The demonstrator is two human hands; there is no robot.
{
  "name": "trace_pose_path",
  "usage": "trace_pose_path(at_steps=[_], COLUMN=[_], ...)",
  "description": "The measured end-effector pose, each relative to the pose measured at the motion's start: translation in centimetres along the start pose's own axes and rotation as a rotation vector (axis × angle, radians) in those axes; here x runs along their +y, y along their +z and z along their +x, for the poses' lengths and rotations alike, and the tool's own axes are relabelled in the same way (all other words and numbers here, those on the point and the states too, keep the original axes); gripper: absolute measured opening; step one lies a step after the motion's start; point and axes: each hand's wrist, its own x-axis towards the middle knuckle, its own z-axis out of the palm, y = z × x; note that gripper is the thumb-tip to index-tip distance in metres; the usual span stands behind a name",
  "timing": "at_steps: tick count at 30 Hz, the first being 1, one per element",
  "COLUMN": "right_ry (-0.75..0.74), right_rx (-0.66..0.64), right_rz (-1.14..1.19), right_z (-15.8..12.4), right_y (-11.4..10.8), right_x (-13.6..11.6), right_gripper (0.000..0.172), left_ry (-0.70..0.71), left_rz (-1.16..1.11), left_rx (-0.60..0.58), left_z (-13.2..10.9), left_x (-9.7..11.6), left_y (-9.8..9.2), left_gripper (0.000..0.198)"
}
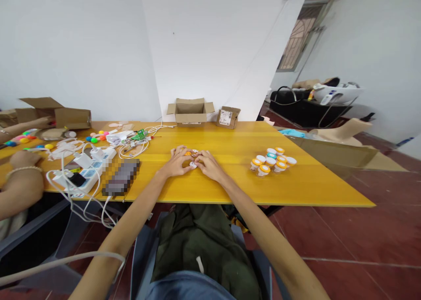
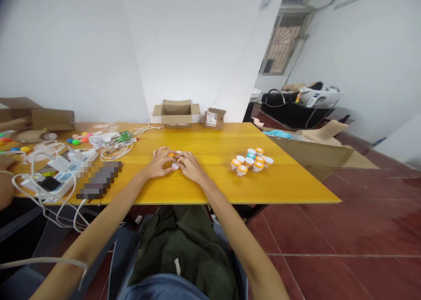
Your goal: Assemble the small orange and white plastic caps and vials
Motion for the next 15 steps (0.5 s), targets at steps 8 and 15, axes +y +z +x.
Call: trace_pose_path(at_steps=[8,15], right_ry=[0.005,0.041], right_rx=[0.012,0.017], right_rz=[-0.027,-0.022], right_z=[-0.02,0.06], right_y=[-0.09,0.09], right_x=[-0.17,-0.22], right_gripper=[0.015,0.017], left_ry=[0.004,0.002], left_rz=[-0.015,-0.005], left_rx=[0.008,0.002], left_z=[0.04,0.05], left_x=[-0.06,-0.07], left_y=[0.05,0.05], left_gripper=[0.031,0.030])
